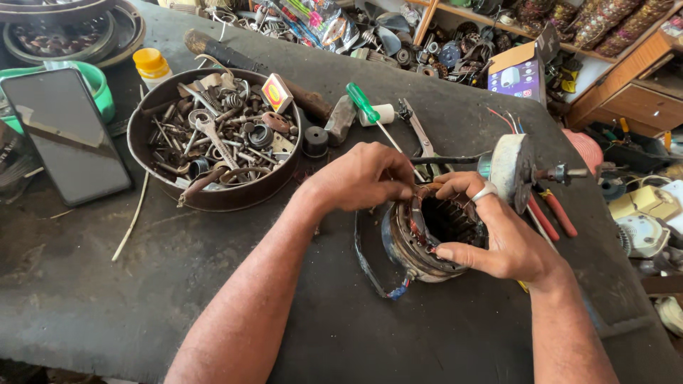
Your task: The person disassembles a small electric motor by removing the end cap and rotor. They then use a screwdriver to adjust and inspect the internal copper windings and wires.
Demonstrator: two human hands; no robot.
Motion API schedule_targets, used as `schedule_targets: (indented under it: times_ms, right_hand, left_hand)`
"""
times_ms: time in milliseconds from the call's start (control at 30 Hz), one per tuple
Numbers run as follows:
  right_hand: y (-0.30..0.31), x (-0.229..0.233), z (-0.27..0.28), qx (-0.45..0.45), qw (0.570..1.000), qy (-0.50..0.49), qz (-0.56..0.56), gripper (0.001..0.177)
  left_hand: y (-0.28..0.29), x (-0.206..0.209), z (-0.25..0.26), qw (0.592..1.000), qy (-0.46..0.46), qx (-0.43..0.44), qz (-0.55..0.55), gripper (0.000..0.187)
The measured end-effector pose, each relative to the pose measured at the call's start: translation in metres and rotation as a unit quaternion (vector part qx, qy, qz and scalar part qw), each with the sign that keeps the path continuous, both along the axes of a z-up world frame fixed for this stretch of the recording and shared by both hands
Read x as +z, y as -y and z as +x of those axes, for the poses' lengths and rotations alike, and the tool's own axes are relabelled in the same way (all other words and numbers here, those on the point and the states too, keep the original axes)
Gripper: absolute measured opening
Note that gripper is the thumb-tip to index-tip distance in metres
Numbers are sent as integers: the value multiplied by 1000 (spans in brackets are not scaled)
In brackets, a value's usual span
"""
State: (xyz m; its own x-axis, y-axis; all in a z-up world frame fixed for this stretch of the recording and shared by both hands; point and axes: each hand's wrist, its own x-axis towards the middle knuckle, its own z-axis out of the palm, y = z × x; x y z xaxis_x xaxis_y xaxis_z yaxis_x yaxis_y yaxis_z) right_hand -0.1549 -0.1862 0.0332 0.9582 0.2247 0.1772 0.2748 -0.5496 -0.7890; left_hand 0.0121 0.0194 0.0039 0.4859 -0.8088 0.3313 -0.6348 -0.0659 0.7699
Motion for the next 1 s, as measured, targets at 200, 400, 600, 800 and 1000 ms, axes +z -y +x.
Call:
schedule_targets:
  times_ms: [200,400,600,800,1000]
  right_hand:
    - [-3,1,0,-1,1000,-7,4,78]
    - [-9,4,0,-29,998,15,54,74]
    - [-24,-12,11,-144,976,164,-4,30]
    - [-17,-14,11,-231,962,123,85,16]
    - [31,-21,4,-183,943,269,67,11]
  left_hand:
    - [11,2,-15,992,1,57,-112,17]
    - [13,16,-28,986,-47,19,-157,19]
    - [8,28,-33,989,-22,15,-147,16]
    - [14,29,-37,991,-91,46,-85,18]
    - [20,23,-36,989,-92,54,-101,22]
